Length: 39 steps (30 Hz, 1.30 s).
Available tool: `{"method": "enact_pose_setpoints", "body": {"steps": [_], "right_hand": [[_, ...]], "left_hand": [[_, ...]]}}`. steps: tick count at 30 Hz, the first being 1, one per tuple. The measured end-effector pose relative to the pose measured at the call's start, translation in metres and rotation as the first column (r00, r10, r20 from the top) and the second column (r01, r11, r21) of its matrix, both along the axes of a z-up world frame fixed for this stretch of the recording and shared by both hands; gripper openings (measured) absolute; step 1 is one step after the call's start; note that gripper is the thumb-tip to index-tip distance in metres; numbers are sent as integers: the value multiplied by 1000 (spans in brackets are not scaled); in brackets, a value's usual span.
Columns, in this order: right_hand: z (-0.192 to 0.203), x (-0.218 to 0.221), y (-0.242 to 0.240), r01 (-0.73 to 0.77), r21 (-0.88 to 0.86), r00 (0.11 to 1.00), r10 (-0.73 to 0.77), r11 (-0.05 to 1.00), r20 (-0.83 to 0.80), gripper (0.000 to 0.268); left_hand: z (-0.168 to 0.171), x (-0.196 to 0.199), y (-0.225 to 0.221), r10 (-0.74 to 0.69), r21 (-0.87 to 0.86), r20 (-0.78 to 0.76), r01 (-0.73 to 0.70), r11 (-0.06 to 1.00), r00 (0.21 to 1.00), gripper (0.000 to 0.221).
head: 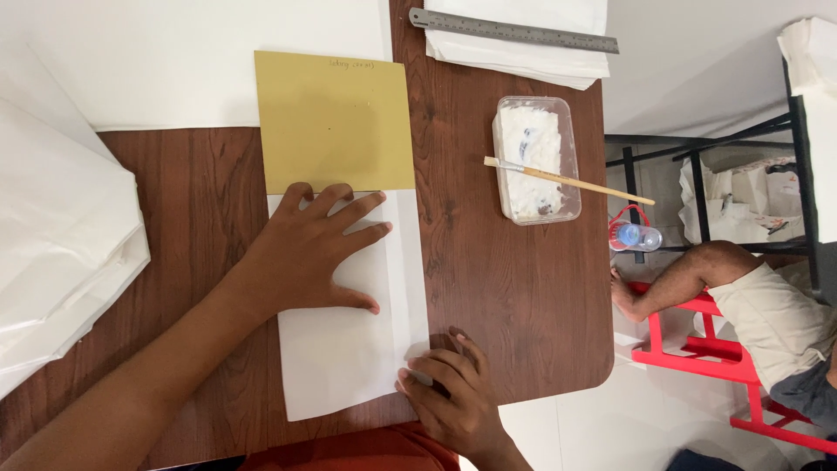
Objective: Manually assembling a paper bag by folding paper over a template and applying glue with a brush.
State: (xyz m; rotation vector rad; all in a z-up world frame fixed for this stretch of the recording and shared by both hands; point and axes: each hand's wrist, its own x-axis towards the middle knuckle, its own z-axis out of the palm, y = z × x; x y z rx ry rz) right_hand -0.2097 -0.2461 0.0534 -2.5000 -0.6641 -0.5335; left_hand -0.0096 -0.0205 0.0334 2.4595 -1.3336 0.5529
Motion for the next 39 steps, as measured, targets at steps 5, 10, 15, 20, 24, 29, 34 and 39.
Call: {"method": "enact_pose_setpoints", "body": {"steps": [5, 10, 15, 20, 24, 29, 34, 39], "right_hand": [[13, 5, 4, -134, -101, 990, 128, 986, -61, 7], [34, 14, 3, -277, 43, 936, 280, 960, -213, 14], [18, 39, -16, -359, 241, 887, 409, 902, -211, 20], [38, 114, -14, -26, 88, 911, 60, 996, -409, 41], [3, 122, -28, -116, -248, 886, -12, 962, -464, 75], [11, 96, -18, -259, -536, 919, 34, 804, -393, 96], [8, 52, -5, -307, -677, 947, 142, 669, -289, 101], [9, 17, 1, -394, -645, 913, 203, 655, -353, 103]], "left_hand": [[6, 4, -15, 43, -69, -37, -45, 997, 998, 52], [-7, 11, -22, 62, -19, 64, -61, 998, 996, 45], [-9, 12, -15, 66, -86, 32, -63, 994, 997, 51], [-10, 12, -16, 100, 23, -213, -97, 995, 972, 52], [-7, 13, -16, 76, -25, -226, -84, 996, 971, 44], [-3, 14, -15, 37, -158, -106, -53, 986, 994, 37], [-2, 13, -17, 62, -178, -60, -72, 981, 996, 30], [-8, 12, -19, 115, -161, 9, -112, 981, 993, 31]]}}
